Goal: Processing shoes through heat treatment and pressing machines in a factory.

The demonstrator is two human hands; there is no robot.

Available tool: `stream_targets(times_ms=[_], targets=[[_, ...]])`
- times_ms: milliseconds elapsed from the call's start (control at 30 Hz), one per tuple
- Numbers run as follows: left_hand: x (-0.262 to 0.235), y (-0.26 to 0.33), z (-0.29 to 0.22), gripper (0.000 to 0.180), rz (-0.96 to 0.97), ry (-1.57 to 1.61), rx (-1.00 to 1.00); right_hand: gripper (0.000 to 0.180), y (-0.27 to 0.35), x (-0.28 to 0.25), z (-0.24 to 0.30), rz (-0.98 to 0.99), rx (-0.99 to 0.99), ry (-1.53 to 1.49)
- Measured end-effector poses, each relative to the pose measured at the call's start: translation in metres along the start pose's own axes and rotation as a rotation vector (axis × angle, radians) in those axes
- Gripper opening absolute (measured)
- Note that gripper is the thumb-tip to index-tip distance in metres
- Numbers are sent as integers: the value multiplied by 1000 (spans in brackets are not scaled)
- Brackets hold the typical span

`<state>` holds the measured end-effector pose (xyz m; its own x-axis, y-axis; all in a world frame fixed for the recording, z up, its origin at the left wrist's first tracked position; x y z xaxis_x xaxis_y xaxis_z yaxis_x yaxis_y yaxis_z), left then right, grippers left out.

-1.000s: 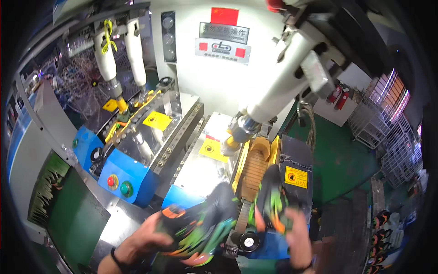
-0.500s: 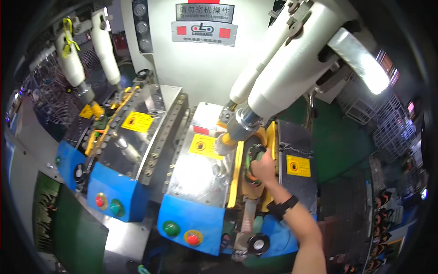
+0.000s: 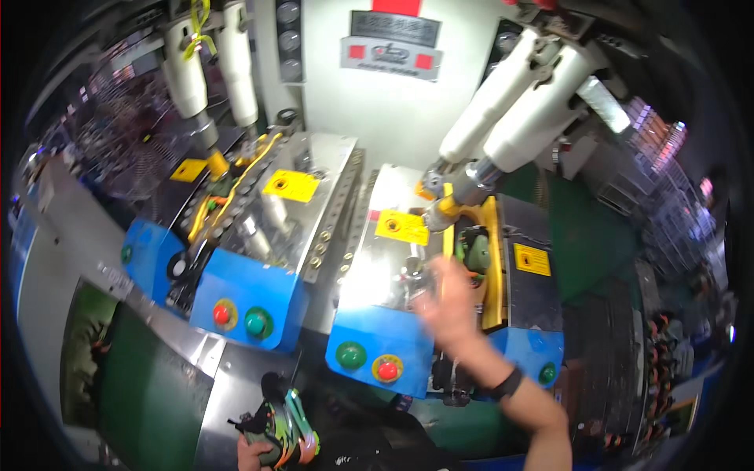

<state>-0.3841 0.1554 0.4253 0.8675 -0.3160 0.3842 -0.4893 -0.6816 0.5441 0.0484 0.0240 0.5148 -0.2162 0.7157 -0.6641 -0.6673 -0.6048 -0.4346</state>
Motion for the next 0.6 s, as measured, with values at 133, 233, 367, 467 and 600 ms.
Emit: stream_targets(times_ms=[133, 233, 367, 467, 600], targets=[[-15, -16, -10, 30, -123, -86, -208, 56, 49, 135, 87, 209, -232, 190], [-41, -18, -8, 34, -74, -165, -252, 60, 58, 159, 87, 428, -223, 530], [-66, -26, 3, 39, -36, -103, -157, 54, 72, 162, 87, 363, -255, 323], [-60, 23, -1, 38, -213, 67, -84, 44, 125, 164, 131, 268, -320, -204], [-111, 52, 34, 48, -369, 148, 95, 26, 187, 180, 143, 547, -155, -538]])
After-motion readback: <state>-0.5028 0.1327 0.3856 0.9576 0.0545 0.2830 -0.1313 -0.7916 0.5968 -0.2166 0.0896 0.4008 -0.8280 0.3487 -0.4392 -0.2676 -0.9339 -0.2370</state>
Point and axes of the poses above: each hand's wrist, its own y-axis away from the middle knuckle, its own x-axis out of the palm, z = x × y, the point moved 1 cm from there along -y, towards the middle knuckle, and after that the axes turned 2 degrees about -x, right-handed, at the moved point
